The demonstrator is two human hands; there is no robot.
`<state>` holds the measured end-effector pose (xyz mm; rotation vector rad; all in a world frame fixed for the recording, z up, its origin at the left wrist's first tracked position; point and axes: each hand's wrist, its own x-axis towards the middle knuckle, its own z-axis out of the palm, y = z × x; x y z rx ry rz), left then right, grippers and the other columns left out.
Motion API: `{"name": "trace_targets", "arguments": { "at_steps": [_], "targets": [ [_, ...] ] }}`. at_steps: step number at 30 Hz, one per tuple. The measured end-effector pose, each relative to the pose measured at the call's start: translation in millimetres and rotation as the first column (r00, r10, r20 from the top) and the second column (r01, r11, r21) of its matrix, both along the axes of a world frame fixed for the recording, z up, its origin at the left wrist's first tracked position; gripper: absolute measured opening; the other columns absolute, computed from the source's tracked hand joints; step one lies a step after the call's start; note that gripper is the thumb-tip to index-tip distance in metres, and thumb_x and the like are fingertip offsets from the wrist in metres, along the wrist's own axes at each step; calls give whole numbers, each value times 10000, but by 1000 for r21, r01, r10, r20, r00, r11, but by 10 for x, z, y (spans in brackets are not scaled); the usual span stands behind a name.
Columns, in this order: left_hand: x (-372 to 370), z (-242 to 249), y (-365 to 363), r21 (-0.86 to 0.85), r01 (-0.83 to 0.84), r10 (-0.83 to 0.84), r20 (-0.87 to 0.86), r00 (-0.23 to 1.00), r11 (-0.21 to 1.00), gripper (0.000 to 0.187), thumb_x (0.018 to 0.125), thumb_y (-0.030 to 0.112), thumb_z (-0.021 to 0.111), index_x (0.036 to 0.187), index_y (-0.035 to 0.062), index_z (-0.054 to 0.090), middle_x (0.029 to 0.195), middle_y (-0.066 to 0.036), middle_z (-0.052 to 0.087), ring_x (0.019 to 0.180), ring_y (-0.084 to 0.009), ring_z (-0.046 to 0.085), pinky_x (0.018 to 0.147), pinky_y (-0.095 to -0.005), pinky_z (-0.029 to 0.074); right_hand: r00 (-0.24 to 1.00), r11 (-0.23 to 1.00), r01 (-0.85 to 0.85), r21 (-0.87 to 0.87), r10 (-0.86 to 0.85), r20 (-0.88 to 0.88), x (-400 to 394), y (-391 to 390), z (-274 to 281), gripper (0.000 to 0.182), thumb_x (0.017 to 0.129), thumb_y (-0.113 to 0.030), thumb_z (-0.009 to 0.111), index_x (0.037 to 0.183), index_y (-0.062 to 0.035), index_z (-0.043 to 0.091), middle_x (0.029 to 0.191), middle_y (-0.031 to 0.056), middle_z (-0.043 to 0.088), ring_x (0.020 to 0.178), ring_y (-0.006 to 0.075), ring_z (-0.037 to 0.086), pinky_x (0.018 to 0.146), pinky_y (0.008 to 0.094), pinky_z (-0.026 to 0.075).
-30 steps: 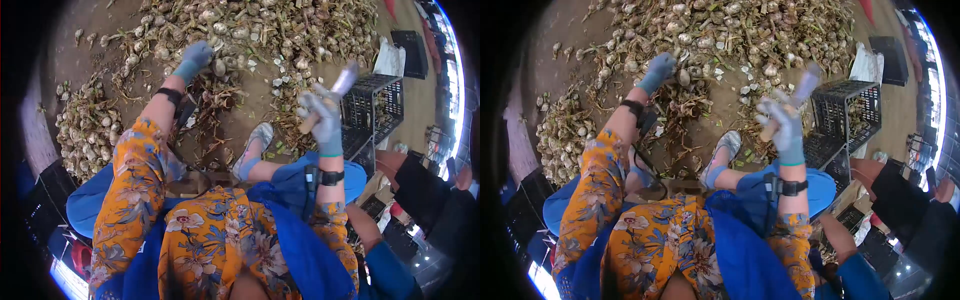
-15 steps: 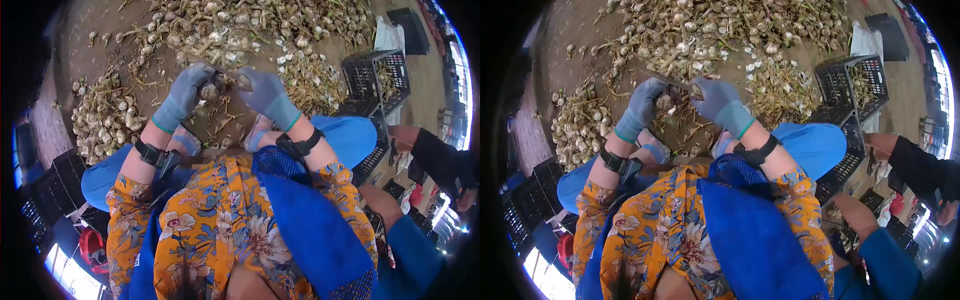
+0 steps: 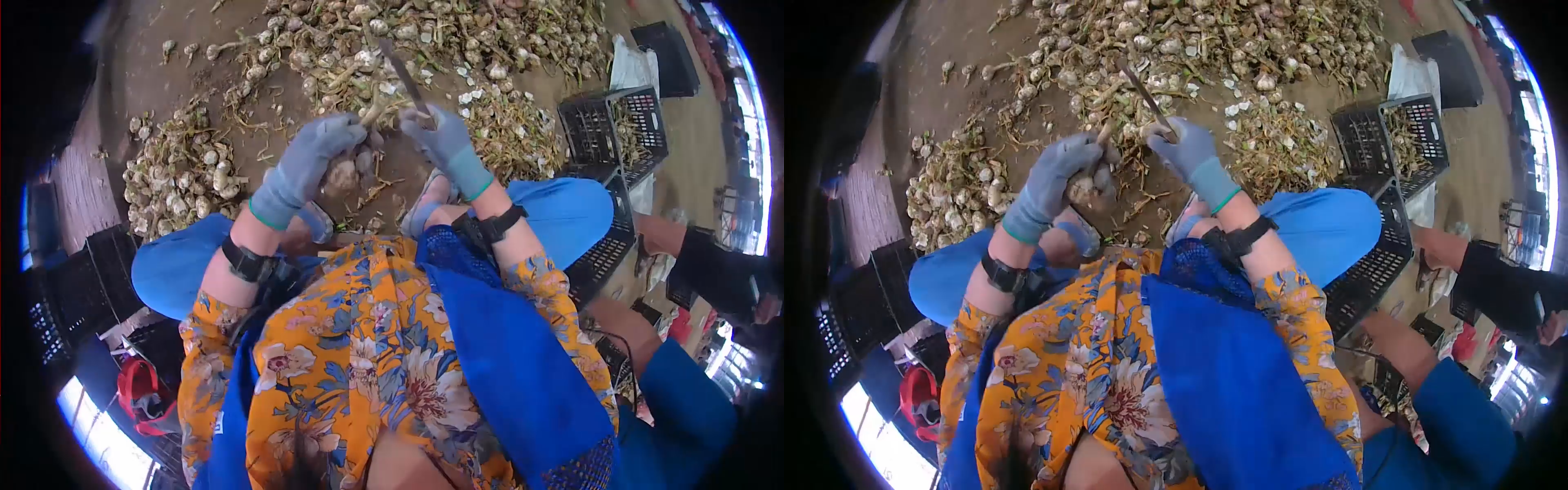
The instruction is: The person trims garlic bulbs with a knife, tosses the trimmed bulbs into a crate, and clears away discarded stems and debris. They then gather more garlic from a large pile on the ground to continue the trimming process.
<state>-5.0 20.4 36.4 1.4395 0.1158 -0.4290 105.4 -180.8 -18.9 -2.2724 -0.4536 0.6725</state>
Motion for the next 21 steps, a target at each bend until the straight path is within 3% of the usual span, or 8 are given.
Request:
{"name": "trace_targets", "arguments": {
  "at_steps": [1,2,4,6,8,13,18,21],
  "targets": [
    [-59,-61,46,565,-57,-260,464,847,823,286,953,161,435,1134,-3,584,841,-31,632,701,-136,604,709,-281,492,972,941,82,328,-3,-233,-155,11,193,301,834,-276,682,1038,-67,610,765,55,636,597,133,586,533,275,476],
    [-72,-112,-41,556,-36,-268,455,849,830,286,953,161,435,1134,-3,584,841,-31,632,701,-136,604,709,-281,492,898,768,244,592,52,-437,-273,12,305,275,847,-243,685,1039,-56,621,740,21,622,573,77,549,496,227,450],
    [63,-181,-176,-71,-61,58,-35,998,996,238,921,167,535,1088,2,575,865,-8,601,734,-73,512,696,-200,423,885,769,208,605,115,-450,-275,71,323,213,866,-178,674,1029,-46,640,739,-2,617,573,49,536,474,192,419],
    [86,-165,-200,-45,-58,55,-54,997,997,314,892,199,608,1133,7,550,910,-5,587,756,-69,504,699,-215,438,845,715,303,630,105,-525,-288,106,190,195,858,-167,679,998,-35,643,741,7,620,553,58,533,472,197,420],
    [67,-151,-214,358,-116,116,22,993,926,447,847,245,683,1193,18,512,934,-7,585,805,-68,521,682,-227,450,813,738,306,601,126,-569,-244,75,138,200,876,-205,658,964,-26,648,731,11,610,545,62,532,484,198,423],
    [-48,-48,-278,52,-299,300,-9,954,953,586,751,215,784,1211,33,468,1090,-67,533,964,-110,539,824,-264,484,849,654,381,654,33,-528,-332,-5,166,232,896,-275,629,897,-45,656,666,-18,558,530,62,526,476,206,415],
    [-18,-367,-306,331,-211,123,267,956,920,694,712,170,804,1271,26,420,1121,-97,534,1035,-147,529,882,-288,467,835,797,185,574,181,-520,-360,102,155,247,880,-298,648,926,-56,666,659,-31,565,532,58,527,485,210,418],
    [-57,-369,-341,350,-267,104,421,901,898,698,701,147,797,1274,19,420,1133,-114,537,1071,-168,524,914,-299,454,746,644,438,627,128,-653,-432,219,-2,259,894,-293,606,958,-47,654,650,-29,560,549,50,523,487,209,406]
  ]
}}
